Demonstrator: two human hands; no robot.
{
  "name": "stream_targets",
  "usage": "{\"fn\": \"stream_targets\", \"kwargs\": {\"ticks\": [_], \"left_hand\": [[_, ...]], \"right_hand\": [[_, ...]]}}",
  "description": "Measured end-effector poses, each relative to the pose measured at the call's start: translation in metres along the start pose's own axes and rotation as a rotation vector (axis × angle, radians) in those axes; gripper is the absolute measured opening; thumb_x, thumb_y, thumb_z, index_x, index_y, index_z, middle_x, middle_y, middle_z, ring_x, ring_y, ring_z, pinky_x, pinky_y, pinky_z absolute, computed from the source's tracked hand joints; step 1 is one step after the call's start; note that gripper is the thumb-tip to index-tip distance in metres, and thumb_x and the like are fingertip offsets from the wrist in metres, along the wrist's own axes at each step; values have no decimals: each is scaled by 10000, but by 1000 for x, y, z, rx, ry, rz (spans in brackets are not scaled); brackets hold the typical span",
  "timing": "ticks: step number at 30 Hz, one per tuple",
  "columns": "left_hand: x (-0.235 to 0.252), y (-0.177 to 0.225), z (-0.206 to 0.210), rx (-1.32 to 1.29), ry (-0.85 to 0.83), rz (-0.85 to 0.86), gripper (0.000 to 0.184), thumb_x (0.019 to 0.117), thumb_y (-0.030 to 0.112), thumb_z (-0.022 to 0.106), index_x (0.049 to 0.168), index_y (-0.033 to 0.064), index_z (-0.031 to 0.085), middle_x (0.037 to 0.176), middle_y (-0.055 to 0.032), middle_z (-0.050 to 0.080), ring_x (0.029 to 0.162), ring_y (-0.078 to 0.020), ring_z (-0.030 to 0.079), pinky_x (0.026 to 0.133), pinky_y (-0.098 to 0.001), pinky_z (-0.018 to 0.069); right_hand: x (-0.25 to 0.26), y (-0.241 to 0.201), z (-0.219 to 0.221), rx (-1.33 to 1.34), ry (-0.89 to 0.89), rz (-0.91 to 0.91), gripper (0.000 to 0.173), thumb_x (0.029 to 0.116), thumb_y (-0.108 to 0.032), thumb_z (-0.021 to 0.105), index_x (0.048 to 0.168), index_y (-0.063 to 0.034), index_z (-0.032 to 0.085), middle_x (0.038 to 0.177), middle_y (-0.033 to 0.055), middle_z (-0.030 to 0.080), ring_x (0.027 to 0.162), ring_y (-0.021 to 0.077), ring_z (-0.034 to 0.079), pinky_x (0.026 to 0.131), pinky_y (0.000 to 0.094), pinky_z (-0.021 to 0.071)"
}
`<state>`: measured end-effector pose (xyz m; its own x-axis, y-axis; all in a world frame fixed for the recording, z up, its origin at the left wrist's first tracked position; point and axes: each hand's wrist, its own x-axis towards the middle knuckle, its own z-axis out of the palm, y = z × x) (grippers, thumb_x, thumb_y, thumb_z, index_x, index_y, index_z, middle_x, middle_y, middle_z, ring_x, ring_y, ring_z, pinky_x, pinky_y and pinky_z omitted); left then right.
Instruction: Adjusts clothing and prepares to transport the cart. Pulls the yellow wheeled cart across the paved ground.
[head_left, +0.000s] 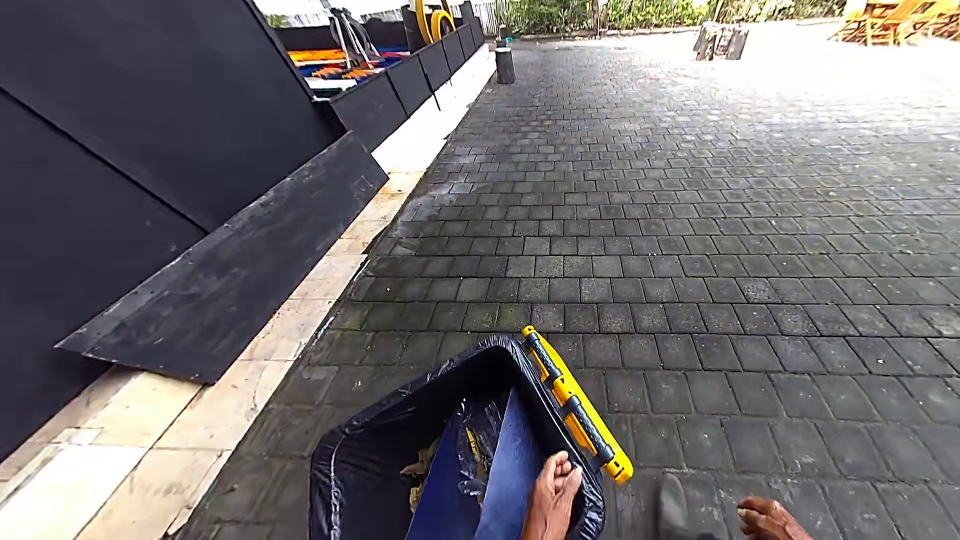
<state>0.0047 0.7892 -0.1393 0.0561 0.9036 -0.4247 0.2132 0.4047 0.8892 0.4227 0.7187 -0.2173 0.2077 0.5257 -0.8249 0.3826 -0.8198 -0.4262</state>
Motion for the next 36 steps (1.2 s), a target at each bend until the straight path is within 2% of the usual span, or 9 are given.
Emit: {"fn": "stream_targets", "kwargs": {"ticks": [4,6,11,15,19,21,27,31,36], "left_hand": [[36,17,37,131,126,-134,644,1004,282,657,1502,-51,421,1325,-265,615,1081,-332,693,947,-485,575],[54,35,48,241,189,-239,625,1023,307,632,1482,-69,434,1214,-250,665,1004,-330,709,911,-489,582],[88,75,72,426,357,-433,529,1027,358,618,1338,-62,534,1061,-225,692,1002,-335,684,928,-507,536],[117,83,85,523,514,-437,527,1044,310,596,1424,-39,489,1220,-289,662,1147,-412,659,1005,-561,500],[133,91,98,667,541,-552,528,1095,337,485,1468,-36,468,1263,-312,651,1210,-455,633,1034,-593,475],[139,94,102,559,586,-580,500,1101,320,474,1470,-17,468,1286,-311,638,1213,-453,627,1027,-598,474],[147,71,120,318,785,-649,538,1123,364,388,1559,53,340,1166,-308,659,874,-435,717,748,-601,582],[153,79,125,355,878,-666,549,1117,345,412,1546,3,372,1302,-336,618,1135,-504,649,959,-657,492],[161,87,131,418,942,-757,532,1116,342,419,1511,-15,416,1280,-340,630,1143,-520,644,960,-674,483]], "right_hand": [[15,22,-34,88,-26,91,313,1083,-189,493,1299,8,605,1126,216,707,931,321,716,771,500,578],[23,40,-63,133,-11,140,309,1089,-186,487,1303,7,600,1100,204,708,903,305,714,750,481,577],[40,75,-141,164,64,301,302,1095,-178,480,1300,9,599,1026,188,713,811,273,709,686,439,573],[67,75,-193,247,186,327,302,1098,-185,478,1292,11,602,995,183,707,791,264,702,667,434,571],[89,31,-218,317,210,261,304,1100,-174,473,1300,18,598,1007,188,704,808,263,702,687,431,572],[103,-2,-221,337,180,215,306,1098,-168,477,1310,20,591,1009,181,710,800,251,705,678,415,576],[148,-85,-218,225,25,110,308,1096,-172,486,1321,4,603,1019,159,729,800,231,720,662,389,587],[179,-123,-228,154,23,186,298,1096,-154,486,1304,24,602,1002,164,717,780,214,702,657,381,574],[227,-174,-277,26,38,299,282,1095,-166,492,1270,15,619,966,155,709,748,212,686,646,386,566]]}}
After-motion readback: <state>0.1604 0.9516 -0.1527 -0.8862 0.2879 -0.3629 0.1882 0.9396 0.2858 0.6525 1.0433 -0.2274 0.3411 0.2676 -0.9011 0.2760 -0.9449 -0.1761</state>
